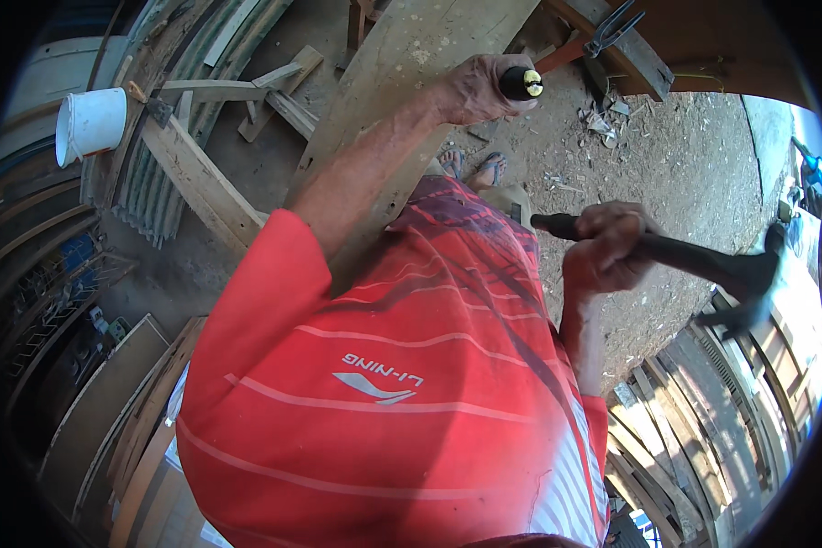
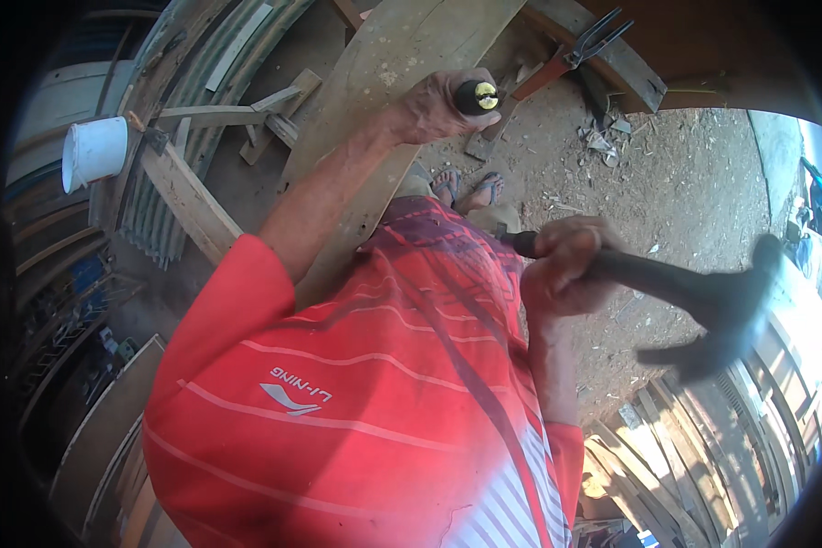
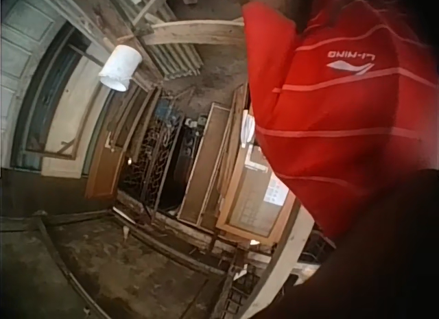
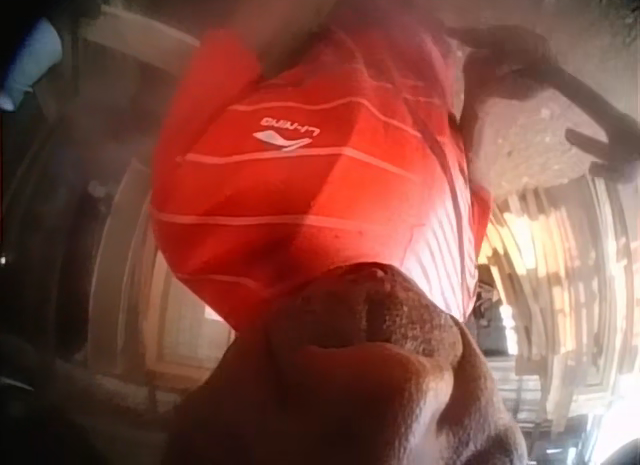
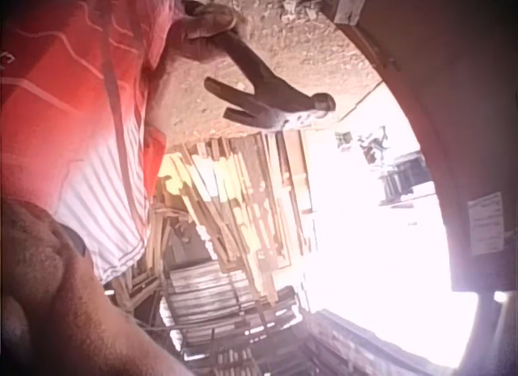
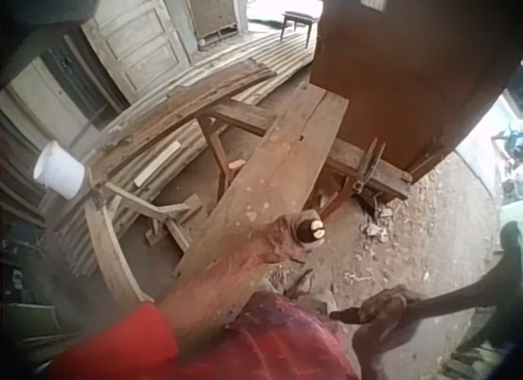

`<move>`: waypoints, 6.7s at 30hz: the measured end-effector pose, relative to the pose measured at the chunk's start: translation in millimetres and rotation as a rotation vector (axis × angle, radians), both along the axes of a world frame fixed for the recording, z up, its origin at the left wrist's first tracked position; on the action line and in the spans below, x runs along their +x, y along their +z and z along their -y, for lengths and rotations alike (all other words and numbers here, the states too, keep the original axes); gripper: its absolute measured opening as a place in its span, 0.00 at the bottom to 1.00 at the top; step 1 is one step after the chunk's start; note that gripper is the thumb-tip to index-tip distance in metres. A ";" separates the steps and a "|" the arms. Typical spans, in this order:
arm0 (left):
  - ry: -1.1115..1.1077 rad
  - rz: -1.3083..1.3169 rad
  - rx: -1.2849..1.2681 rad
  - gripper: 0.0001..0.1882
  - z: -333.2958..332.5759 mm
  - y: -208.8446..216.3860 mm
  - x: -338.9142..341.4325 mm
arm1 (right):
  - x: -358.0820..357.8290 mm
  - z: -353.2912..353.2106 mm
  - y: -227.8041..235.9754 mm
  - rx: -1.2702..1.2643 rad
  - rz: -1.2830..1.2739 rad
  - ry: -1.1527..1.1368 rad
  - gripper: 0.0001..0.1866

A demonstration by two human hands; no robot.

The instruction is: The person carves into wooden planks using a chisel and a hammer, and pulls embedded objects from the wood using pliers.

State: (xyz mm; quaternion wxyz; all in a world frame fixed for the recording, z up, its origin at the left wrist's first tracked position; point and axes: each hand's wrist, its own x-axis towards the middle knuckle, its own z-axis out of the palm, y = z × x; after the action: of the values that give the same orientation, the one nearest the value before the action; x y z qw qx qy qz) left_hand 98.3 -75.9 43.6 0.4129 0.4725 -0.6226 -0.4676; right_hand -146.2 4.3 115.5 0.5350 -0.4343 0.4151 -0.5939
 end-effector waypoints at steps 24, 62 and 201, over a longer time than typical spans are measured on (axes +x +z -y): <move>0.320 0.670 -0.241 0.26 -10.6 -12.8 79.0 | 85.5 96.7 -11.8 0.293 -0.635 0.326 0.31; 0.306 0.456 -0.447 0.31 -58.0 -5.5 -10.3 | 66.8 77.4 -30.2 0.205 -0.803 0.127 0.27; 0.504 -0.774 0.099 0.17 -28.3 -36.0 43.1 | 20.6 52.5 -65.7 0.518 -0.632 0.335 0.23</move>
State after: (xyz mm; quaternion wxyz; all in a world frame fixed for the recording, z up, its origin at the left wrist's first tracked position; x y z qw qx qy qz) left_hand 141.4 -47.6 7.6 0.6925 0.4188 -0.2652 -0.5240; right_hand -125.6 -48.1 49.9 0.5620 -0.5072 0.6175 -0.2135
